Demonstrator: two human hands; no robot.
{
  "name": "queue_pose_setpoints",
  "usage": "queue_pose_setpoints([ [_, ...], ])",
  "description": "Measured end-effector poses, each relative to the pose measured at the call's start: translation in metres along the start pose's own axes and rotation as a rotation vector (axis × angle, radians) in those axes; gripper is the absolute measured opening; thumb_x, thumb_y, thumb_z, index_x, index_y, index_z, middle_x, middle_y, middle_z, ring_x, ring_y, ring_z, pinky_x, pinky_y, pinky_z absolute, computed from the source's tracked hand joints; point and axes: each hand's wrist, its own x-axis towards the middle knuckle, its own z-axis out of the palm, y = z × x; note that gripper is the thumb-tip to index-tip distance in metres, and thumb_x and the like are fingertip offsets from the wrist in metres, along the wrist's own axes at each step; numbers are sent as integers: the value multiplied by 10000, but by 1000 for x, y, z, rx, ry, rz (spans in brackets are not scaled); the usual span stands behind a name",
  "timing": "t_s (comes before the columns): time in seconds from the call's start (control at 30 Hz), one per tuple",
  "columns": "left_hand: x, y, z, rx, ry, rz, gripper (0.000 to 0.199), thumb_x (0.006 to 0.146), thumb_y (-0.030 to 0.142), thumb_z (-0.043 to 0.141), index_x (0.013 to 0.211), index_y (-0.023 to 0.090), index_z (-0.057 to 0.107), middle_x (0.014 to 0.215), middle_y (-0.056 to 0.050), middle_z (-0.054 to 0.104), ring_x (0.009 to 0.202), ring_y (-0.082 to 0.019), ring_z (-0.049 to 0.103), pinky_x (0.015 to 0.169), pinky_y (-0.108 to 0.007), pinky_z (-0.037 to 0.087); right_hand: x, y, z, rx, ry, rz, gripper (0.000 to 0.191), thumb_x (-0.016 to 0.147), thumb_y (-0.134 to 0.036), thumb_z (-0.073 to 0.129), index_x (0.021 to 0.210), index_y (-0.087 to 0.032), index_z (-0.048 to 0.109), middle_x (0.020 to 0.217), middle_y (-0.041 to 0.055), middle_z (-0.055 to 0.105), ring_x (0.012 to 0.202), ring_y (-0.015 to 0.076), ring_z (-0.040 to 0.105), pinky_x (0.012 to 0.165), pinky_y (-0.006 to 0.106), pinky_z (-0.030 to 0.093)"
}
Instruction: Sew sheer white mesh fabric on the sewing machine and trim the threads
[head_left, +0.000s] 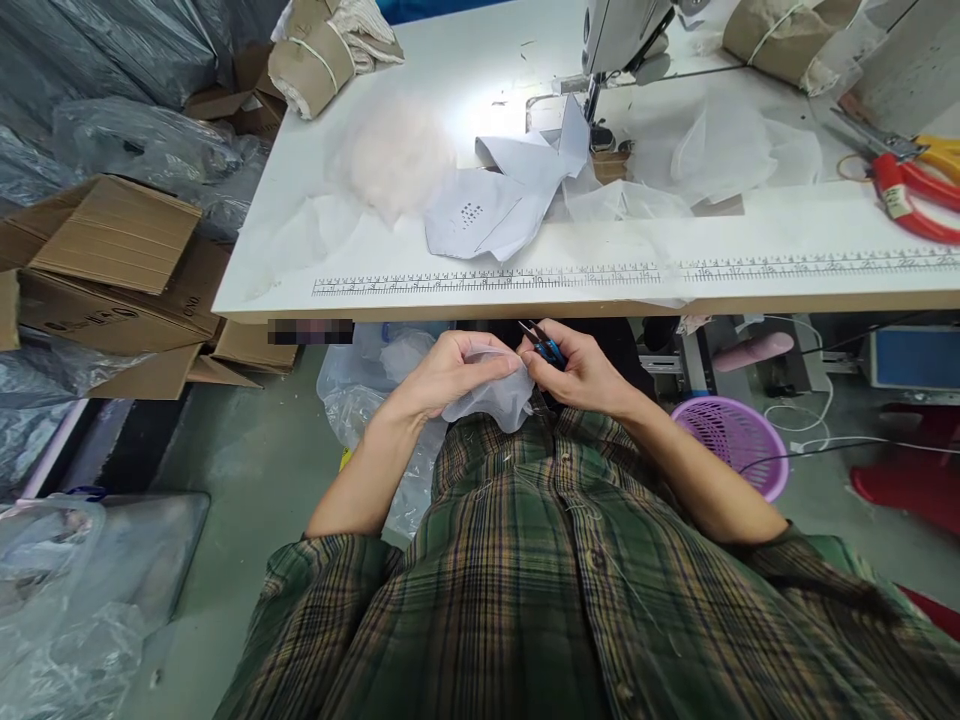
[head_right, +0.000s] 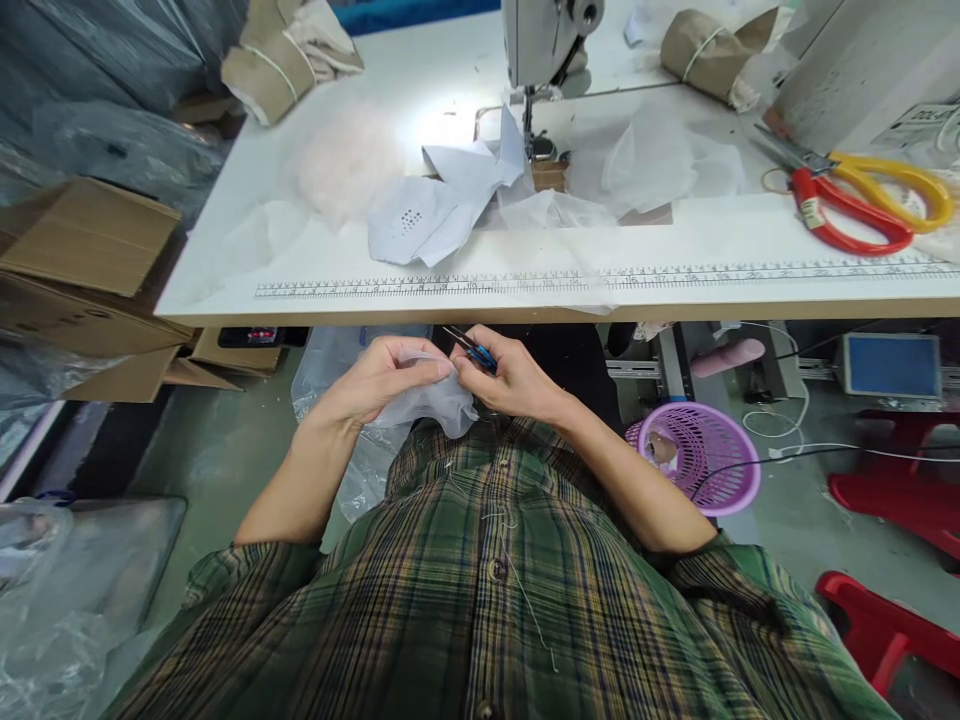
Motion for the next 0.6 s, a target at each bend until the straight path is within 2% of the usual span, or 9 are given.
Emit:
queue_pose_setpoints([
  [0.3, 2, -7, 12, -195, 84, -20, 217, 730, 350, 804, 754, 167, 690, 671, 11, 654, 593, -101, 568, 580, -247, 441, 1, -1, 6, -108, 147, -5, 85, 881, -268, 552, 825, -216, 516, 655, -40, 480, 583, 112, 410, 560, 254, 351],
  [0.47, 1, -8, 11, -129, 91, -17, 204, 726, 346, 805, 749, 170, 706, 651, 6, 650, 582, -103, 542, 561, -240, 415, 0, 0, 7, -103, 140, 13, 86, 867, -259, 571, 813, -215, 521, 639, -46, 470, 565, 106, 396, 543, 250, 341],
  [0.6, 1, -8, 10, -84, 74, 8, 185, 741, 324, 788, 741, 160, 702, 653, 5, 644, 588, -96, 529, 568, -228, 406, -2, 2, 6, 19, 137, 76, 116, 915, -296, 540, 852, -200, 553, 615, -56, 486, 517, 87, 431, 510, 233, 352],
])
